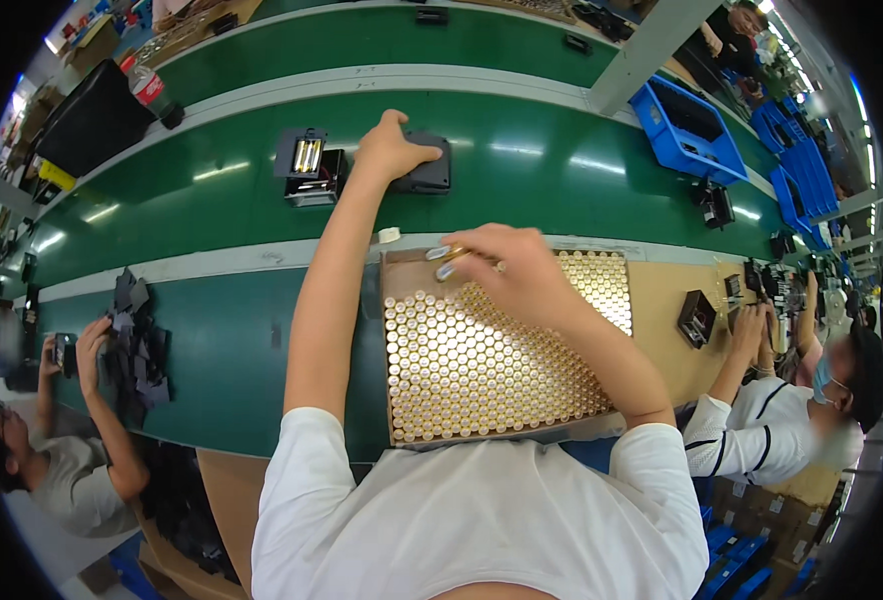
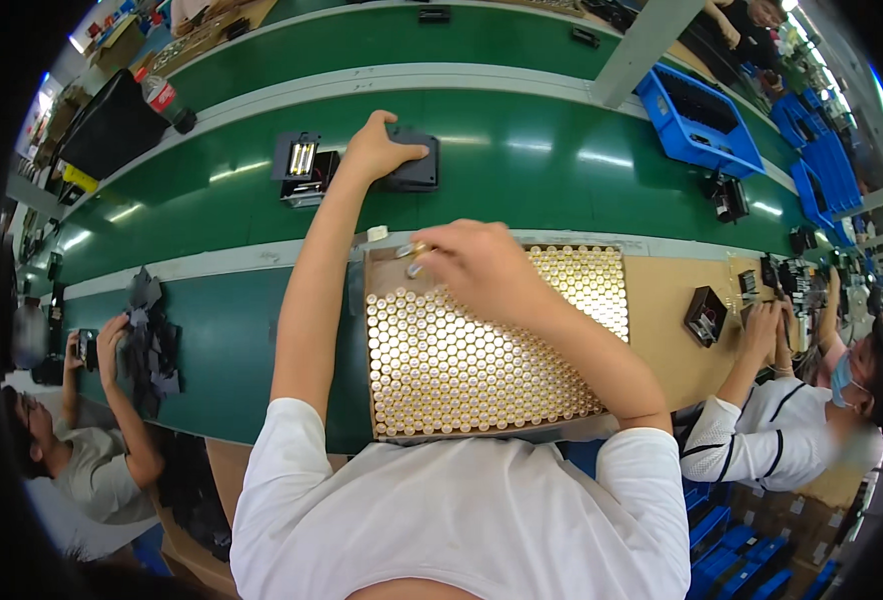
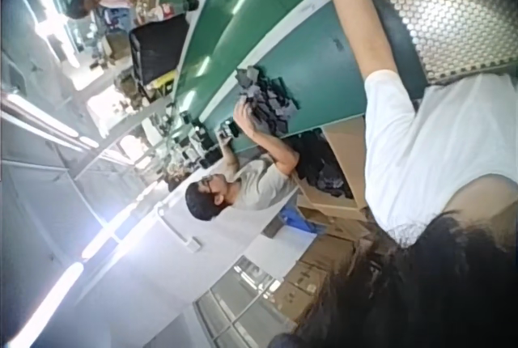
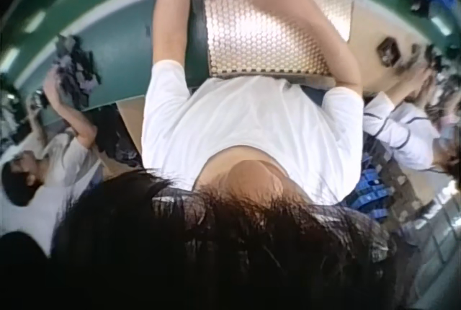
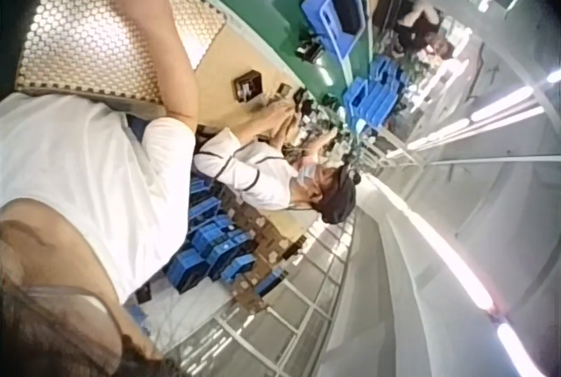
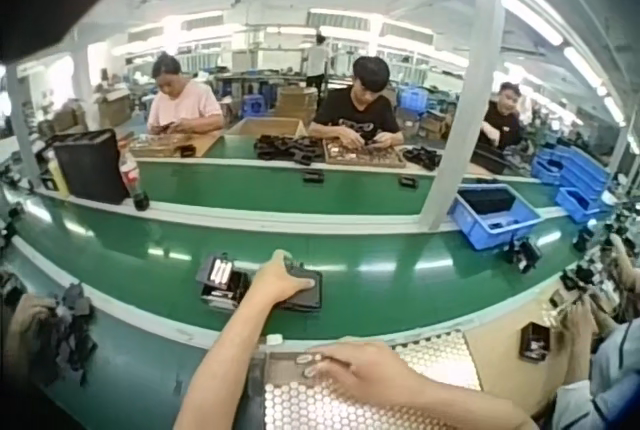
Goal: Assembling small metal components into black plastic housing units on a factory line.
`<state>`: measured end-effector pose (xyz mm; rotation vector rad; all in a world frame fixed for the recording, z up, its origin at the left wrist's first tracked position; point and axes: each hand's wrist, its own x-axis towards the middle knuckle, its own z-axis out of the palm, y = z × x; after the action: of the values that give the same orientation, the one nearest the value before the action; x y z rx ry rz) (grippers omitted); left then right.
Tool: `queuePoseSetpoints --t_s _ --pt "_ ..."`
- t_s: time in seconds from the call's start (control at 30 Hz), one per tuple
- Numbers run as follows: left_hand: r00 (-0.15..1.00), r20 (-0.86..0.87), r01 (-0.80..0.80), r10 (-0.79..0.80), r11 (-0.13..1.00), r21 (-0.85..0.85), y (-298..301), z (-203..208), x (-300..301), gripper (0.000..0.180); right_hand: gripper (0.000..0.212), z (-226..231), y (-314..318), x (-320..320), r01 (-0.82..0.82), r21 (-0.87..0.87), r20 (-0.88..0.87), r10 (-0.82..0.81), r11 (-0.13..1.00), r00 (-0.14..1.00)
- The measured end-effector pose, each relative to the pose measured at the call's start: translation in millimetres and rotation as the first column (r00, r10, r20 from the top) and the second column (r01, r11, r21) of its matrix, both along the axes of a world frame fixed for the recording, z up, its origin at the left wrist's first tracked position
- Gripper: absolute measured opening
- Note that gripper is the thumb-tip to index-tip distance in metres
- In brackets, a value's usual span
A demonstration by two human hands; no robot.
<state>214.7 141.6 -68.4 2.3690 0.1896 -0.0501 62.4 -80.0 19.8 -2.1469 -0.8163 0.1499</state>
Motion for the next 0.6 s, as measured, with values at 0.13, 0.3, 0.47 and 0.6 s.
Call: queuePoseSetpoints --t_s 0.13,0.3,0.47,0.6 --pt "0.996 0.082 0.023 -0.018 0.998 -0.066 -6 -1 1 0.082 0.02 0 -25 10 0.114 0.056 -0.277 -0.094 0.992 0.956" --pt "0.996 0.073 0.053 -0.045 0.993 -0.106 -14 3 0 0.075 0.022 -13 -40 16 0.27 0.376 -0.6 0.011 0.886 0.8" --pt "0.982 0.178 0.055 -0.063 0.997 0.05 -31 13 -9 0.069 0.025 -17 -49 13 0.308 0.409 -0.647 0.035 0.859 0.762" --pt "0.888 0.41 0.066 -0.208 0.94 0.334 -42 13 -13 0.056 0.025 -19 -53 13 0.325 0.455 -0.664 0.073 0.829 0.744"
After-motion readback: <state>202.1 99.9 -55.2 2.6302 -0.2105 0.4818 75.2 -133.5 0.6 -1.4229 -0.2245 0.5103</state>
